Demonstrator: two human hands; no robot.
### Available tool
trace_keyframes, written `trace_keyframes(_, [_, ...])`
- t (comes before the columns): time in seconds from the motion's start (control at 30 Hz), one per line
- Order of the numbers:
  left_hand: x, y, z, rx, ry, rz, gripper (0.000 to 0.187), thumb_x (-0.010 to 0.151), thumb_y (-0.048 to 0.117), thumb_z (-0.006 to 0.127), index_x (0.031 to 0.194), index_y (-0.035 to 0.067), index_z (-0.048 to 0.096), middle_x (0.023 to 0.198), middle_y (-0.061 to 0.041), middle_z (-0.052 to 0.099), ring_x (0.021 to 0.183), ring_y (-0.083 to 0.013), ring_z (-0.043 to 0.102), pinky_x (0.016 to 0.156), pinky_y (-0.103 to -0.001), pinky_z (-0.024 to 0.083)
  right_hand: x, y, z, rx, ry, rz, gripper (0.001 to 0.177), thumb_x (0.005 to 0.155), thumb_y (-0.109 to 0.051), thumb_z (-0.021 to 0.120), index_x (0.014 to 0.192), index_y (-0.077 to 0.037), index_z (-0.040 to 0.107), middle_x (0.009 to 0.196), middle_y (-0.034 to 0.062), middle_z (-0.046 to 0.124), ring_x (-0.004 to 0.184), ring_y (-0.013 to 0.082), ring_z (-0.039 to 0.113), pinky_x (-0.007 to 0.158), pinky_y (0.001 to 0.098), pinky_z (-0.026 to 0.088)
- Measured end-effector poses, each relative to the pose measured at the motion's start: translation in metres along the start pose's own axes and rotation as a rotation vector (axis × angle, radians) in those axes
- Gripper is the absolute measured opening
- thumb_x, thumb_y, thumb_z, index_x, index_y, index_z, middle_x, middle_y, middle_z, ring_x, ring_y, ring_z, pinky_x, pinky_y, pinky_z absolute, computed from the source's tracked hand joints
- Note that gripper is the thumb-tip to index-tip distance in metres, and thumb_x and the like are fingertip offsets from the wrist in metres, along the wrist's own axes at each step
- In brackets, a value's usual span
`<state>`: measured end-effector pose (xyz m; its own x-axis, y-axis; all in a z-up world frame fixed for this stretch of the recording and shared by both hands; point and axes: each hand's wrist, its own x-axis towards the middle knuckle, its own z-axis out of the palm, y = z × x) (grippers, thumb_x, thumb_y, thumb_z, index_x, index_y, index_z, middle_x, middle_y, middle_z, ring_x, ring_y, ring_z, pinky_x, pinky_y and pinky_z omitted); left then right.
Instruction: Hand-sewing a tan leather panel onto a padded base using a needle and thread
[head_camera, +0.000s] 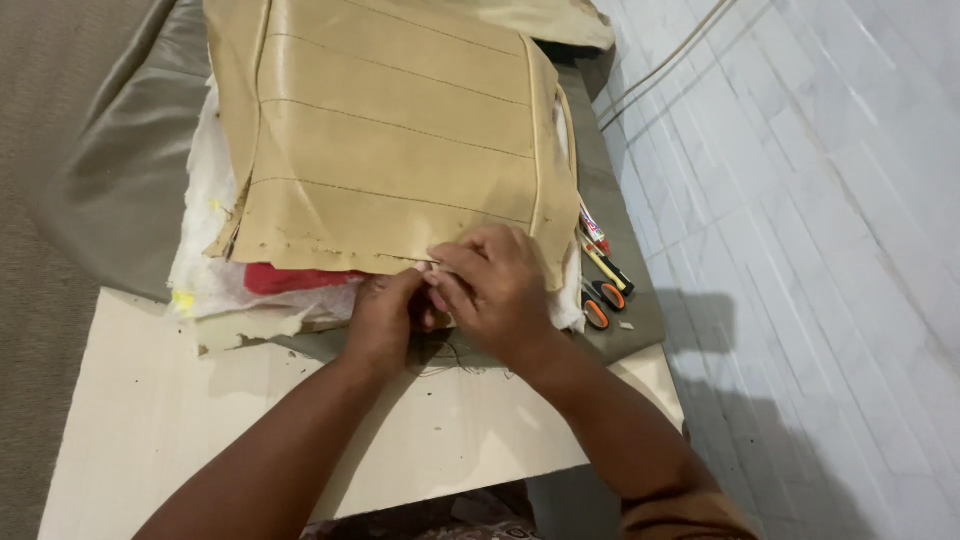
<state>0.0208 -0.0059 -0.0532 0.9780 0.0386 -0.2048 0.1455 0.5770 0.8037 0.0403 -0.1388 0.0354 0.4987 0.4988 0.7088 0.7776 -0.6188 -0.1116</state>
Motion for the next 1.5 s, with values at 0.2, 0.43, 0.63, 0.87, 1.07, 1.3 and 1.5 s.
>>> trace_keyframes(0.2, [0.013, -0.014, -0.005, -0.029, -0.008, -0.047, 0.031, 0.091, 0.028, 0.067, 0.072, 0.003, 0.069, 0.062, -0.017, 0.066, 0.049, -0.0235, 0.061, 0.050, -0.034, 0.049, -0.009, 0.009, 0.024, 0.022, 0.059, -0.006, 0.014, 0.101, -0.030, 0.064, 0.097, -0.018, 0.071, 0.092, 0.0039, 0.055, 0.082, 0.0304, 0.062, 0.076, 0.0424, 0.051])
trace_keyframes(0.43, [-0.003, -0.020, 0.005, 0.077, 0.022, -0.130, 0.033, 0.094, 0.026, 0.067, 0.074, 0.001, 0.071, 0.065, -0.019, 0.067, 0.051, -0.0249, 0.061, 0.052, -0.035, 0.051, -0.019, 0.030, 0.021, 0.067, -0.003, -0.076, 0.026, 0.105, -0.037, 0.054, 0.093, -0.015, 0.062, 0.091, 0.0075, 0.055, 0.078, 0.0330, 0.060, 0.072, 0.0459, 0.048])
trace_keyframes(0.63, [-0.021, -0.007, 0.020, 0.063, 0.005, -0.167, 0.034, 0.096, 0.025, 0.063, 0.076, -0.002, 0.074, 0.067, -0.019, 0.071, 0.052, -0.0224, 0.064, 0.053, -0.032, 0.055, -0.007, 0.002, -0.015, 0.382, -0.042, 0.015, 0.034, 0.107, -0.038, 0.047, 0.088, -0.013, 0.059, 0.089, 0.0062, 0.057, 0.074, 0.0299, 0.061, 0.069, 0.0407, 0.050])
trace_keyframes(0.87, [-0.026, 0.006, 0.017, 0.111, 0.063, -0.173, 0.042, 0.095, 0.027, 0.061, 0.072, -0.004, 0.074, 0.062, -0.017, 0.067, 0.052, -0.0205, 0.063, 0.053, -0.031, 0.054, -0.026, 0.064, -0.033, 1.142, 0.117, 0.711, 0.023, 0.111, -0.029, 0.041, 0.102, -0.012, 0.053, 0.081, 0.0085, 0.058, 0.064, 0.0144, 0.058, 0.057, 0.0282, 0.052])
trace_keyframes(1.07, [-0.025, 0.003, 0.015, 0.144, 0.050, -0.129, 0.044, 0.096, 0.030, 0.061, 0.070, -0.004, 0.073, 0.063, -0.018, 0.068, 0.056, -0.0231, 0.065, 0.058, -0.033, 0.055, -0.010, 0.054, -0.045, 0.485, -0.200, 0.561, 0.015, 0.088, -0.026, 0.075, 0.096, -0.012, 0.074, 0.065, 0.0070, 0.062, 0.058, 0.0167, 0.052, 0.057, 0.0311, 0.047])
trace_keyframes(1.3, [-0.022, -0.010, 0.012, 0.093, 0.048, -0.089, 0.042, 0.096, 0.029, 0.062, 0.069, -0.002, 0.070, 0.060, -0.018, 0.067, 0.051, -0.0219, 0.064, 0.053, -0.031, 0.054, -0.005, 0.023, -0.034, 0.383, -0.297, 0.292, 0.012, 0.089, -0.015, 0.082, 0.099, -0.010, 0.078, 0.078, 0.0094, 0.069, 0.071, 0.0283, 0.071, 0.064, 0.0354, 0.059])
trace_keyframes(1.5, [-0.028, 0.000, 0.014, 0.122, 0.028, -0.061, 0.046, 0.098, 0.031, 0.062, 0.069, -0.003, 0.072, 0.061, -0.018, 0.069, 0.052, -0.0207, 0.064, 0.055, -0.030, 0.054, -0.010, 0.038, -0.034, 0.537, -0.308, 0.387, 0.007, 0.087, -0.009, 0.081, 0.092, -0.007, 0.077, 0.073, 0.0083, 0.068, 0.068, 0.0241, 0.069, 0.064, 0.0336, 0.055])
